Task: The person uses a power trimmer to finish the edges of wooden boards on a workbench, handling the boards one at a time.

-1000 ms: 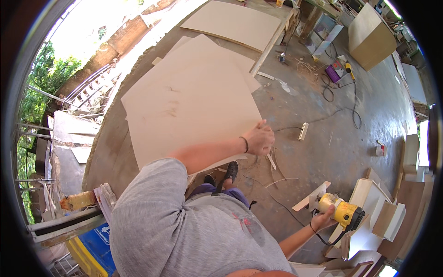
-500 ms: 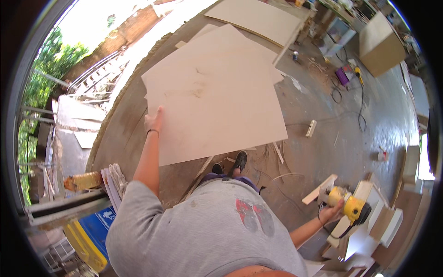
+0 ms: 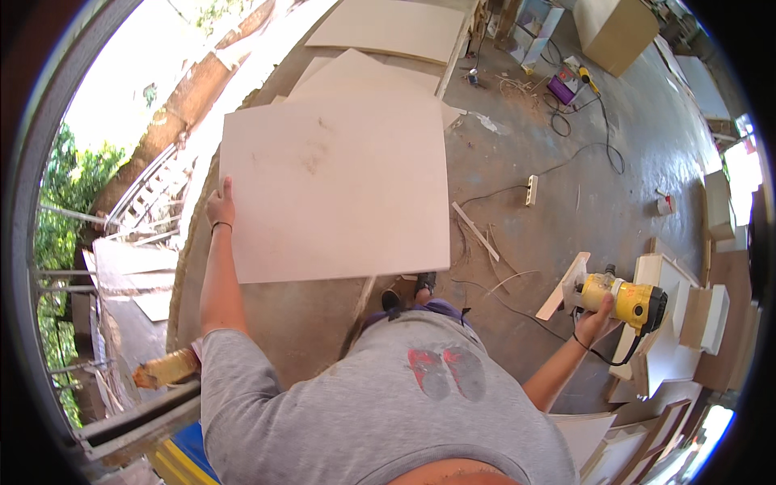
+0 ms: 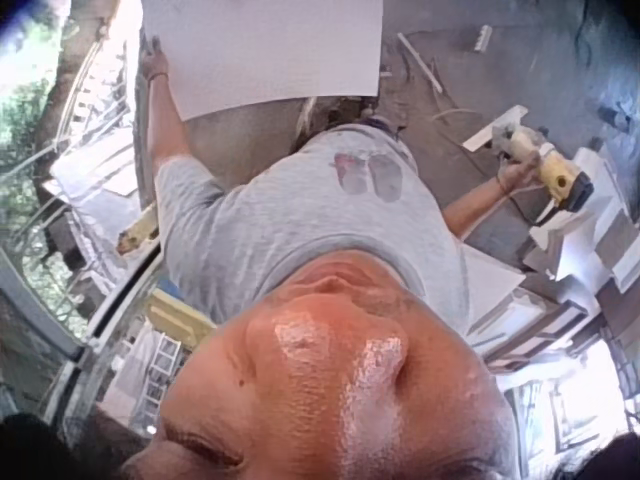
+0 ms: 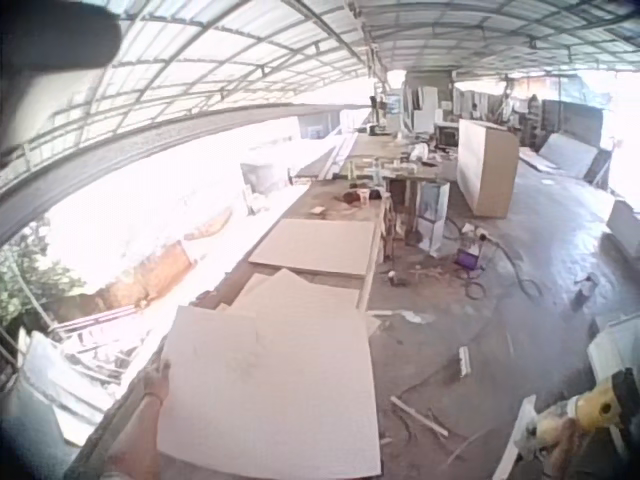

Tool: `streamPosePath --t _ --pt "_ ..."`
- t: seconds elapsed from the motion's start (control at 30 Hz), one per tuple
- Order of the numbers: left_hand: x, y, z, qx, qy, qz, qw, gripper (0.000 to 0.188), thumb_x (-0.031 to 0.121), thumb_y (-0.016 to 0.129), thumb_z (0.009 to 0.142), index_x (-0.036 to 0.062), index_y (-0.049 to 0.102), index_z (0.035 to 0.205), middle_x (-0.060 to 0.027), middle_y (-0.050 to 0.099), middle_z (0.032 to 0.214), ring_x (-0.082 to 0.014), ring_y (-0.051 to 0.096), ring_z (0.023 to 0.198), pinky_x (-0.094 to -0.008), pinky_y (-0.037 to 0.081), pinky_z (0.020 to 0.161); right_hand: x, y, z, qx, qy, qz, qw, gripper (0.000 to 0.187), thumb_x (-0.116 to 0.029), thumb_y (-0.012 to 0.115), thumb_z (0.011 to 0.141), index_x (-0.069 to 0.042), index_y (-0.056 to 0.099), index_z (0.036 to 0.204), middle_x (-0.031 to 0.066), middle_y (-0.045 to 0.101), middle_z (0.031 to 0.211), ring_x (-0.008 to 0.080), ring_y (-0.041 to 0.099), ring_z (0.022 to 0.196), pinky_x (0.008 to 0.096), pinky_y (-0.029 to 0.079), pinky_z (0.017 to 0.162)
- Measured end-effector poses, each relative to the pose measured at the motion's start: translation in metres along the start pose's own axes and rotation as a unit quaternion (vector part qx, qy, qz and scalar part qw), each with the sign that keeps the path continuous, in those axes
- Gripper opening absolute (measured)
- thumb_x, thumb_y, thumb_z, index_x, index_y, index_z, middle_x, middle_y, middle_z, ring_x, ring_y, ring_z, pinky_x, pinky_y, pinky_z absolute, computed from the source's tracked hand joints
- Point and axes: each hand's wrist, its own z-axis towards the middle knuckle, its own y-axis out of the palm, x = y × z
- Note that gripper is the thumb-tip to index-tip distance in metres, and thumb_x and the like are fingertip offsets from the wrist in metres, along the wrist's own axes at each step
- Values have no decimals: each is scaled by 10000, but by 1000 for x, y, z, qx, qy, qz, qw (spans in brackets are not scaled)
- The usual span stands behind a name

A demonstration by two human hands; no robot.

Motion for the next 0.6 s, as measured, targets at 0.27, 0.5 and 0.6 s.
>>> streamPosePath --t 0.27,0.5,0.6 --pt "3 76 104 -21 3 113 993 900 867 355 736 22 666 747 -206 654 839 -343 624 848 -443 465 762 16 -8 8 39 55 16 998 658 -150 700 796 5 376 1348 140 502 1270 284 550 1121 402 454 968" --pt "94 135 102 -54 39 177 982 890 797 403 776 83 518 1296 -207 497 1332 -380 427 1265 -616 302 1001 22 -25 4 63 30 -8 997 643 -155 703 803 -7 378 1338 138 514 1255 273 563 1101 401 474 940" --pt "211 174 15 -73 292 -78 950 832 683 523 792 57 464 1336 -186 450 1377 -368 363 1305 -587 250 1043 19 -17 2 34 8 4 999 620 -169 697 822 -43 379 1339 117 530 1233 250 580 1070 390 497 901"
